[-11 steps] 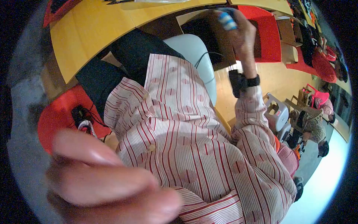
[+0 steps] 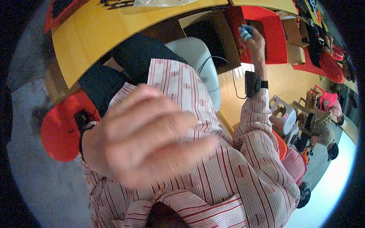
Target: Assemble small plastic and rubber components at a workstation.
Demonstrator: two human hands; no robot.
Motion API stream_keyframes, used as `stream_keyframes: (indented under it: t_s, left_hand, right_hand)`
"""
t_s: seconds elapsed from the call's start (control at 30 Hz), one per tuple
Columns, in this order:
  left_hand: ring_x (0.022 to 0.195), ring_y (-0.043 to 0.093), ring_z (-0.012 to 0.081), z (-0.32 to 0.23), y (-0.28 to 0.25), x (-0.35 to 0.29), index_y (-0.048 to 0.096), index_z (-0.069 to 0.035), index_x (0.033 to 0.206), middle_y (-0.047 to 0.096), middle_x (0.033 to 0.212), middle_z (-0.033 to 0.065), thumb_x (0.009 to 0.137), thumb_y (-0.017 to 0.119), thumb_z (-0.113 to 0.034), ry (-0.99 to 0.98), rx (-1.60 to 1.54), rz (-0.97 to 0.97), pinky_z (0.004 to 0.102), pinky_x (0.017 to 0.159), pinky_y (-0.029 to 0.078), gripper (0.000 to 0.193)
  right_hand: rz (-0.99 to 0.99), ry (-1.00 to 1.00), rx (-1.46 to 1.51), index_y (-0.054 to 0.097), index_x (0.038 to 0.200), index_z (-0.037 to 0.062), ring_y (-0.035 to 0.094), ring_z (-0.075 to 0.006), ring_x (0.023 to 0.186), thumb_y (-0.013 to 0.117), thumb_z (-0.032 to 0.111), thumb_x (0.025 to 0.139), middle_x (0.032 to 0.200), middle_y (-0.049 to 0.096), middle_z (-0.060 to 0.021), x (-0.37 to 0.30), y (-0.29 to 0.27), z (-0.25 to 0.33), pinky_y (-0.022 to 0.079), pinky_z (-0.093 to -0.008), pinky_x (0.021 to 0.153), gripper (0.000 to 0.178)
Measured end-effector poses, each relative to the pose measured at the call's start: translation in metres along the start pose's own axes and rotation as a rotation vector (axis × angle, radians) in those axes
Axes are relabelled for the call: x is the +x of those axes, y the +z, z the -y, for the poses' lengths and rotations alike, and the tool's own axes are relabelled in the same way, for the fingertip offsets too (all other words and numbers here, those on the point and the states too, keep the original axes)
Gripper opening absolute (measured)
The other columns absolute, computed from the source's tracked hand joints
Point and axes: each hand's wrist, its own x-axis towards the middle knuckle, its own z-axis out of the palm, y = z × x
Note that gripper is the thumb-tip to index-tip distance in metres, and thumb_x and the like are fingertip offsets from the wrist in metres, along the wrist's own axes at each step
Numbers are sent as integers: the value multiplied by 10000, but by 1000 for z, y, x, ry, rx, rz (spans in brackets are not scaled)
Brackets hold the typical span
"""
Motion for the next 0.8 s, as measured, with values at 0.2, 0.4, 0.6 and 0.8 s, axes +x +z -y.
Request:
stream_keyframes:
  t_s: [0.2,0.4,0.6,0.8]
  left_hand:
    - [744,588,225,25,-31,-39,649,-52,958,612,862,90,666,666,-73,-251,101,103,310,636,444,293]
    - [871,603,268,30,-38,-80,634,-46,994,630,945,105,698,671,-51,-520,140,63,348,766,465,298]
    - [861,579,302,28,-48,-105,604,-41,1024,610,900,120,760,626,-104,-700,150,-35,367,761,452,272]
    - [861,570,307,25,-60,-162,559,-54,1050,593,886,131,810,600,-223,-939,288,-15,378,738,447,297]
  right_hand:
    - [-36,-21,-20,441,1273,34,553,-152,958,636,208,838,1160,545,-101,-2,0,-44,502,-268,661,507]
    - [128,-187,-288,583,1112,12,591,-131,899,540,70,865,1027,639,-84,-18,36,-2,475,-258,760,257]
    - [160,-645,-392,627,1035,30,629,-200,904,577,46,829,979,649,-141,-34,93,98,474,-284,804,212]
    - [275,-1121,-359,647,966,67,572,-231,665,651,86,787,739,586,-114,-46,161,178,463,-315,592,181]
